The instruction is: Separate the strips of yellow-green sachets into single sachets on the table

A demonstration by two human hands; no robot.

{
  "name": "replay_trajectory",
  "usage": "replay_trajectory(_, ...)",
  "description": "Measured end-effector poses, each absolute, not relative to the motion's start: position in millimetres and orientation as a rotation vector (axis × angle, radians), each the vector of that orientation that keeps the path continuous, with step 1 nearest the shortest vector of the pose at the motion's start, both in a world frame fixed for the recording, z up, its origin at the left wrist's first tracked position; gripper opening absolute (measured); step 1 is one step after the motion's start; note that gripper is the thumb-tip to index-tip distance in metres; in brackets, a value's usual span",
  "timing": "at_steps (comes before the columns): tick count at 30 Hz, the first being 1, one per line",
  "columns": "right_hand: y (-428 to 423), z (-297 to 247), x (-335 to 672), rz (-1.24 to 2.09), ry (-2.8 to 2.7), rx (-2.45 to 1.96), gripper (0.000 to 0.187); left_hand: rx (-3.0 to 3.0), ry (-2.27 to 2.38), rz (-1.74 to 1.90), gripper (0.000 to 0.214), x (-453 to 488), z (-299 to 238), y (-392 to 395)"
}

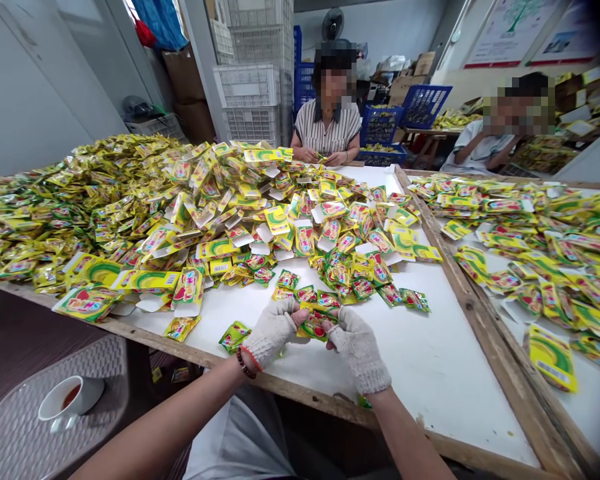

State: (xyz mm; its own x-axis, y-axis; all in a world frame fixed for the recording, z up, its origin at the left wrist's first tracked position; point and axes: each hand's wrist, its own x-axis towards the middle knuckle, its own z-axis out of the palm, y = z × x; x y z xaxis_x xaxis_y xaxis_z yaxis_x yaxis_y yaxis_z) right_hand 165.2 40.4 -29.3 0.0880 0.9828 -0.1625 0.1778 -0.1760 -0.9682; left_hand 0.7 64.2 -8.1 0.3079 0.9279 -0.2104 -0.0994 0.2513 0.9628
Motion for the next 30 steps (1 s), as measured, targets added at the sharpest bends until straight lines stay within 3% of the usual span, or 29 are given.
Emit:
replay_trajectory(3,40,-33,168,1.145,-1.278,-1.510,0.030,1.211,1.024,0.873,0.038,-2,-6,67)
replay_trajectory(7,42,-35,170,1.069,-1.262,-1.384,0.046,1.411,1.035,0.824,0.030,-1,-1,70)
replay_trajectory(12,44,-29,170,1.378,-1.224,-1.282,0.042,1.803,1.058,0.714,0.023,0,5,89)
replay_trajectory(15,44,-28,171,1.375,-1.117,-1.367,0.041,2.255,1.226,0.834,0.015,-14,15,134)
replay_trajectory(19,46,-33,170,1.367,-1.085,-1.393,0.037,2.682,1.704,0.814,0.044,-34,41,209)
replay_trajectory(21,47,-35,169,1.365,-1.102,-1.377,0.036,2.750,1.781,0.721,0.034,-37,56,234)
replay_trajectory(24,48,-36,171,1.250,-1.151,-1.373,0.033,2.725,1.715,0.818,0.013,-34,76,241)
replay_trajectory(27,48,-34,175,0.947,-1.235,-1.276,0.024,2.530,1.485,1.072,0.018,-25,87,214)
replay_trajectory(30,46,-32,179,0.828,-1.297,-1.183,0.018,2.301,1.170,0.886,0.022,-14,84,172)
